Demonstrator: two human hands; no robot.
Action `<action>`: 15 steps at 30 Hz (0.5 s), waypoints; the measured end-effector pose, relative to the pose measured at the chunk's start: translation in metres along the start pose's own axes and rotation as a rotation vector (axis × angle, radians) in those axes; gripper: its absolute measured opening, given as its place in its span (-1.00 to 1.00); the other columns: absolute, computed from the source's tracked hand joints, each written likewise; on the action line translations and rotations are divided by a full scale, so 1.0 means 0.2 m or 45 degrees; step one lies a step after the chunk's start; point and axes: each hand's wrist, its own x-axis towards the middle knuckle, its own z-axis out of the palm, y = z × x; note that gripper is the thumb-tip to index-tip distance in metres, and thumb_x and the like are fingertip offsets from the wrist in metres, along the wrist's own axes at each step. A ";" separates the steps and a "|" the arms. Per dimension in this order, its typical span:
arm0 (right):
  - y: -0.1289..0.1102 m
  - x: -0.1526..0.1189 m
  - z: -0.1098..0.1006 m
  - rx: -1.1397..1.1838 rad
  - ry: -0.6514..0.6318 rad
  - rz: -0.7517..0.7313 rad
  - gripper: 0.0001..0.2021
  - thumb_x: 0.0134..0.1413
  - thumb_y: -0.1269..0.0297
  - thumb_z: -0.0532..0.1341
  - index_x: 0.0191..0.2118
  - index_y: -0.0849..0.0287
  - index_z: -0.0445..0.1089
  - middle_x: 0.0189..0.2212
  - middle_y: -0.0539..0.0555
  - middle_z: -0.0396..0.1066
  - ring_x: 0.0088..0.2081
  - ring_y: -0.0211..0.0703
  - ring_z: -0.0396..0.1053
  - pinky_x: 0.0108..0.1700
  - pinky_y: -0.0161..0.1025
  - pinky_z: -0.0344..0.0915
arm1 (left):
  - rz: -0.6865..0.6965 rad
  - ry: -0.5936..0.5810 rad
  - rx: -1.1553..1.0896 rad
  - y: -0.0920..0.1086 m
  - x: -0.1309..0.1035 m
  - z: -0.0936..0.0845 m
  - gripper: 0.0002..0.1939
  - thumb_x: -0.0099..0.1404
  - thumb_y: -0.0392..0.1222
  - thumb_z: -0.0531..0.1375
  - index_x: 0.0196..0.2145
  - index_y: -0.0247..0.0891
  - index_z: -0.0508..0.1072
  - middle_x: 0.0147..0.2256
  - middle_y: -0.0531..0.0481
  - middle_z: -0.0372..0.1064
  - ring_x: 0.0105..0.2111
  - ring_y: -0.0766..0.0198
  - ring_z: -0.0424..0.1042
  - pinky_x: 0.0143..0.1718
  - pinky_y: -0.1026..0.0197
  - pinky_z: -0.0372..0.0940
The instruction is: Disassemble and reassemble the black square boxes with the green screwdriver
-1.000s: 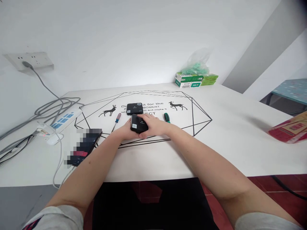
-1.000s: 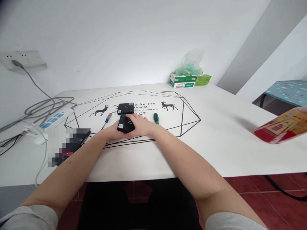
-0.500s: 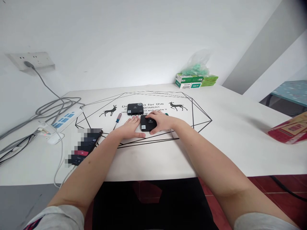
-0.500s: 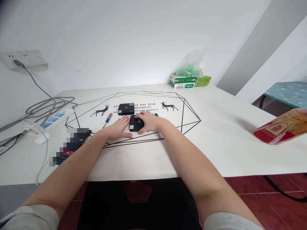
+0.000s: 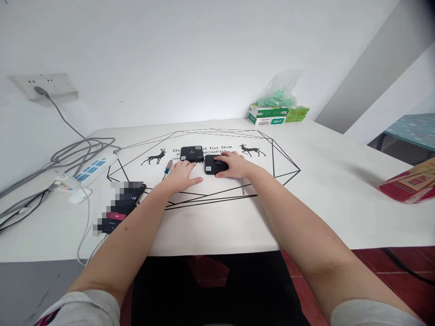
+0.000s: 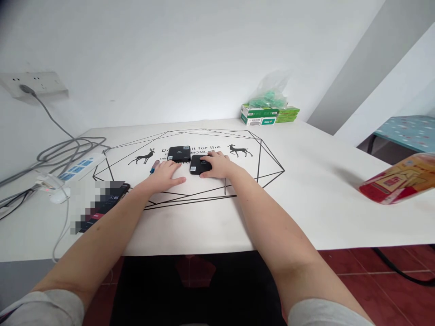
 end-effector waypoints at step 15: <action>0.05 0.14 0.11 -0.027 0.241 0.159 -0.52 0.44 0.15 0.14 0.32 0.28 0.42 0.37 0.38 0.31 0.29 0.23 0.40 0.34 -0.02 0.30 | -0.398 0.169 -0.171 0.00 0.09 0.08 -0.20 0.49 0.11 0.08 0.49 -0.44 0.08 0.53 -0.48 -0.03 0.57 -0.20 -0.13 0.51 -0.14 -0.10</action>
